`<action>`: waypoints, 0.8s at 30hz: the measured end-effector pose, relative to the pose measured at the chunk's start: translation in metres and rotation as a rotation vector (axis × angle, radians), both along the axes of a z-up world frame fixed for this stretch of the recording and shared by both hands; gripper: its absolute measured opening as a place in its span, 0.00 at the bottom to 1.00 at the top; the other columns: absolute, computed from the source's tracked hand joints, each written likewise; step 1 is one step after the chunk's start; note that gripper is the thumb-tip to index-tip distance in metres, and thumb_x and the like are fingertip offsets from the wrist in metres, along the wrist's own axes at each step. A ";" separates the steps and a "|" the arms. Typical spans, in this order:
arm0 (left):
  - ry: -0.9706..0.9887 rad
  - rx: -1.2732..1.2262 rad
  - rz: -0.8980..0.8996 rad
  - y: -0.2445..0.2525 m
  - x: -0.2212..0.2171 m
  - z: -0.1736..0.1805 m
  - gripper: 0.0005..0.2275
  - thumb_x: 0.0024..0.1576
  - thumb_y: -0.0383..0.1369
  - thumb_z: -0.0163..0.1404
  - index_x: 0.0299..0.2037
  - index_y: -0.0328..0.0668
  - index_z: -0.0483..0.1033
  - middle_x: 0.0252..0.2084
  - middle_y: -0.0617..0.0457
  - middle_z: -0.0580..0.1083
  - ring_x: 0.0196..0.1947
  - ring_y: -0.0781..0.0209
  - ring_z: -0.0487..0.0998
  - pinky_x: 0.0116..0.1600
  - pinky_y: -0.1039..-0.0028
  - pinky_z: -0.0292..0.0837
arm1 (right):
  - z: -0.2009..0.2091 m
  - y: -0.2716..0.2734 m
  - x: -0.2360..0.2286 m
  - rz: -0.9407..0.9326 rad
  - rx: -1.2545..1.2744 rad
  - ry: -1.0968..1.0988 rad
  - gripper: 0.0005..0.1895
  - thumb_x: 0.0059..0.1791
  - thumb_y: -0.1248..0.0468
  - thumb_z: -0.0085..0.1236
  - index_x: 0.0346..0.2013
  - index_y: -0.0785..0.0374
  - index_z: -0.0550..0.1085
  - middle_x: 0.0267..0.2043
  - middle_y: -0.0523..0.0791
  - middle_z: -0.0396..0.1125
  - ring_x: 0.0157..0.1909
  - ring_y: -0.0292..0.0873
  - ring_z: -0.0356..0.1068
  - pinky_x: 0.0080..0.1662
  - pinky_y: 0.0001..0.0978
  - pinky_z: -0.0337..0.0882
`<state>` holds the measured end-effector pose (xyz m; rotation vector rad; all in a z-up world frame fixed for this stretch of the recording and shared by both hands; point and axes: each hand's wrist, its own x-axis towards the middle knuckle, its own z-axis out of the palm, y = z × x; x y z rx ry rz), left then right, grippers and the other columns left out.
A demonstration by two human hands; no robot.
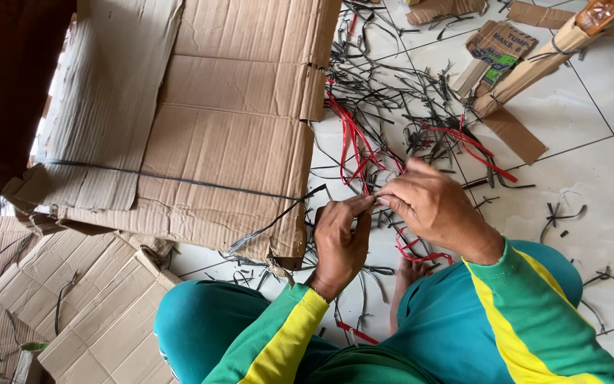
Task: Tying cardboard padding to a wooden chair frame using thin flexible strips.
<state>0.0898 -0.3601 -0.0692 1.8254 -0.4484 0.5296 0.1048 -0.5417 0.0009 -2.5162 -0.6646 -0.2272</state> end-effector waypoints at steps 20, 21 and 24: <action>0.932 -0.942 -0.294 0.004 0.002 -0.007 0.14 0.66 0.37 0.49 0.48 0.31 0.81 0.35 0.38 0.81 0.39 0.59 0.84 0.50 0.74 0.78 | -0.007 0.005 0.002 0.009 0.269 0.099 0.03 0.53 0.69 0.56 0.36 0.62 0.77 0.31 0.48 0.73 0.35 0.50 0.76 0.39 0.41 0.76; 0.902 -0.913 -0.289 0.005 0.002 -0.006 0.11 0.62 0.32 0.54 0.47 0.30 0.81 0.36 0.39 0.81 0.40 0.59 0.84 0.51 0.74 0.78 | -0.008 0.005 0.003 0.003 0.280 0.105 0.03 0.52 0.69 0.57 0.37 0.62 0.77 0.31 0.48 0.73 0.35 0.50 0.76 0.39 0.40 0.76; 0.851 -0.891 -0.283 0.004 0.003 -0.007 0.10 0.57 0.25 0.60 0.46 0.28 0.79 0.39 0.41 0.81 0.42 0.59 0.84 0.52 0.73 0.78 | -0.013 0.004 0.002 -0.030 0.305 0.136 0.02 0.51 0.69 0.59 0.39 0.62 0.77 0.31 0.48 0.74 0.34 0.48 0.76 0.38 0.39 0.76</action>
